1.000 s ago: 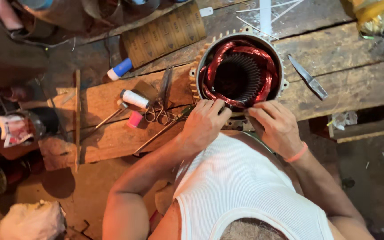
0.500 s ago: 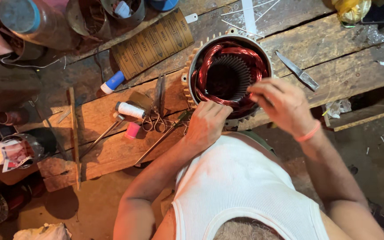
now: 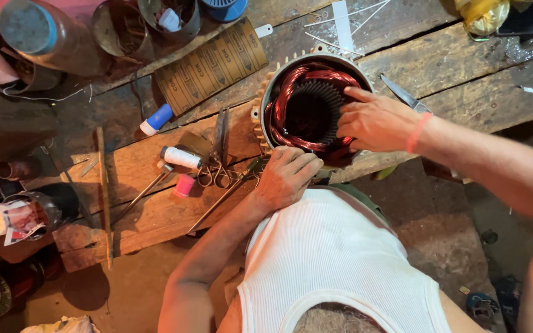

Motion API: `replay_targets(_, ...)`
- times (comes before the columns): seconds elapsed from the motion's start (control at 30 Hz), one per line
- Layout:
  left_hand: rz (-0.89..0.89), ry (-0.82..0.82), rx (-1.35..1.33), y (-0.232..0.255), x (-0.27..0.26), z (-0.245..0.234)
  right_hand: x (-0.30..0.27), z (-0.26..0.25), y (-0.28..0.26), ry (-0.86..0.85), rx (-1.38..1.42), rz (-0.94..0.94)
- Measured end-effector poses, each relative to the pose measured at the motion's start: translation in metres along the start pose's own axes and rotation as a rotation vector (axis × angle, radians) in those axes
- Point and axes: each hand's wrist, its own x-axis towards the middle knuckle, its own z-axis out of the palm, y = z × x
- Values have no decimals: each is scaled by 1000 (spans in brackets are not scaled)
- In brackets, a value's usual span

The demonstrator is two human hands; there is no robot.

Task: The person winds copper wire into the slots of a motor stator, using a screwdriver to press the wire down and cardboard pieces to separate and protect the windings. The person repeatedly adjusts the wire and inserts cardboard spacers while working at a cluttered workbench.

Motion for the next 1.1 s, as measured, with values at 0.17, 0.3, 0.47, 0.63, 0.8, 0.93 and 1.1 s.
replay_targets(0.17,22,15,45,-3,1,2,10,3,8,-41,-65,-127)
replay_targets(0.3,40,2,86,-5,4,3,2,9,10,143,-174,-229)
replay_targets(0.47,63,-12,113,-5,6,0,0,10,12,128,-171,-245)
replay_targets(0.63,60,22,92,-3,6,2,-2,8,12,202,-103,-271)
replay_targets(0.8,43,60,65,-4,4,6,-1,13,15,199,-84,-255)
replay_targets(0.93,19,67,95,-3,-1,11,0,19,19,169,2,-245)
replay_targets(1.1,27,98,73,-4,-1,14,5,18,23,230,140,-214)
